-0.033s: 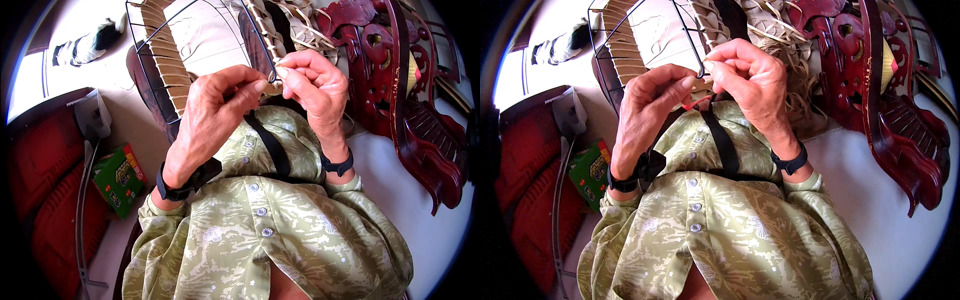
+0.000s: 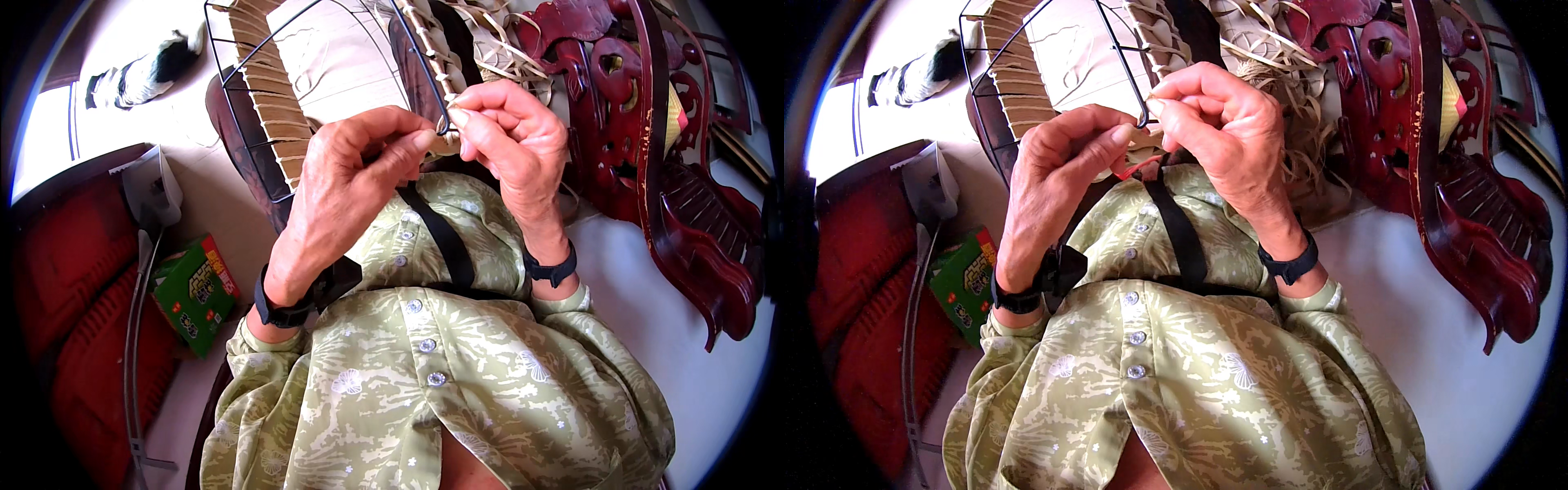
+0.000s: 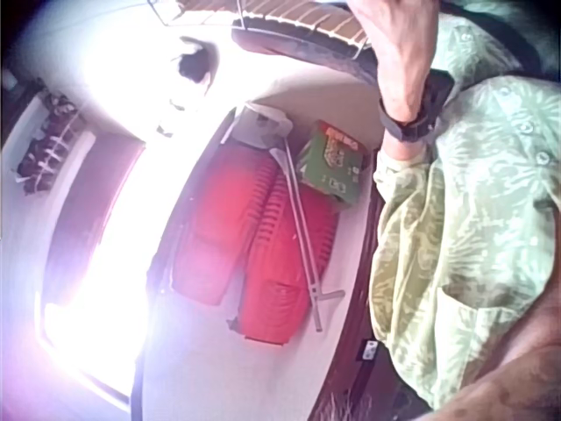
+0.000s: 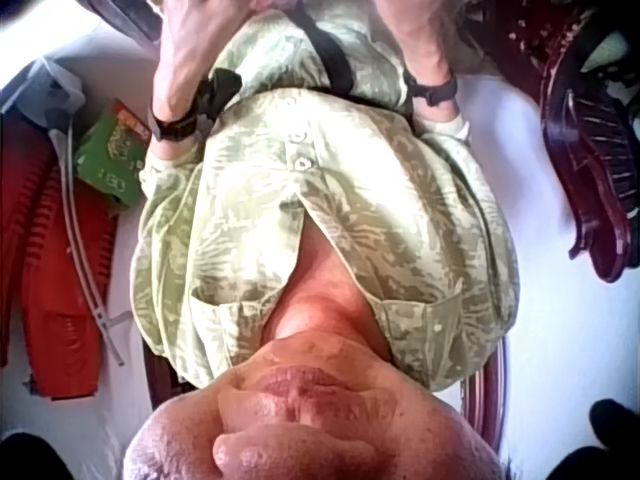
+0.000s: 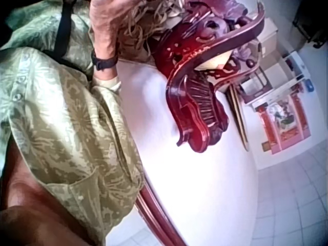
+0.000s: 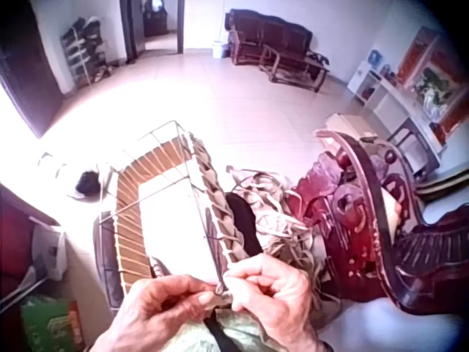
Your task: The person weaves a basket by hand, threading strips of material through the vertical supports of a wire frame.
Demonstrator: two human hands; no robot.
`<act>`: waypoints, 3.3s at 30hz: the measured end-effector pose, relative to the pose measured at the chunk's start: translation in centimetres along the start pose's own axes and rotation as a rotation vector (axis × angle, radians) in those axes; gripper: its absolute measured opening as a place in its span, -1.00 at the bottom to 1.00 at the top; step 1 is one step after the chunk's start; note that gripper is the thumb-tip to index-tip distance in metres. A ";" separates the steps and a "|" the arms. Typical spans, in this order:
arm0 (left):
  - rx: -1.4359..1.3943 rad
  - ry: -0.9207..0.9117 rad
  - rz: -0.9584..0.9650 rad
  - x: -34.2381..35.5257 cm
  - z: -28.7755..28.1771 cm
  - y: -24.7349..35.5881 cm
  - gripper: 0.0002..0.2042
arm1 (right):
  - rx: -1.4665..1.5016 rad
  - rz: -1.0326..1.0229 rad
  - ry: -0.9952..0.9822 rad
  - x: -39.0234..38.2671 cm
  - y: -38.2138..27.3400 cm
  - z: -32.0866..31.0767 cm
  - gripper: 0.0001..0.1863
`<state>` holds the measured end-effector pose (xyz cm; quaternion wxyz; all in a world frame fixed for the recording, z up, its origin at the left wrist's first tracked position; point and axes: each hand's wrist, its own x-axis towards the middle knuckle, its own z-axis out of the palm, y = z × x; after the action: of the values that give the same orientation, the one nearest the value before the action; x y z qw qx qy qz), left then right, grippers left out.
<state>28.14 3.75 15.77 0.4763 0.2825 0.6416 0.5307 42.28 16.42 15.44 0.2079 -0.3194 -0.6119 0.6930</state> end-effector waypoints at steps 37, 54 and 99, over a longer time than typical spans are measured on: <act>-0.083 0.043 0.027 -0.3 0.7 -1.1 -0.86 | 0.213 0.175 -0.116 -4.1 -0.8 -1.8 -0.78; 0.086 0.119 0.251 -0.7 0.5 -2.4 -0.89 | -1.042 -1.038 -0.196 1.4 -4.2 -1.6 -0.79; -0.053 0.015 -0.023 -0.9 1.1 -1.0 -0.85 | -0.074 0.111 -0.112 -3.2 0.6 -1.2 -0.51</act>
<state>29.61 3.11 15.08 0.4849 0.2583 0.6341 0.5441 45.46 15.05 15.37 0.1229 -0.3210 -0.6292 0.6971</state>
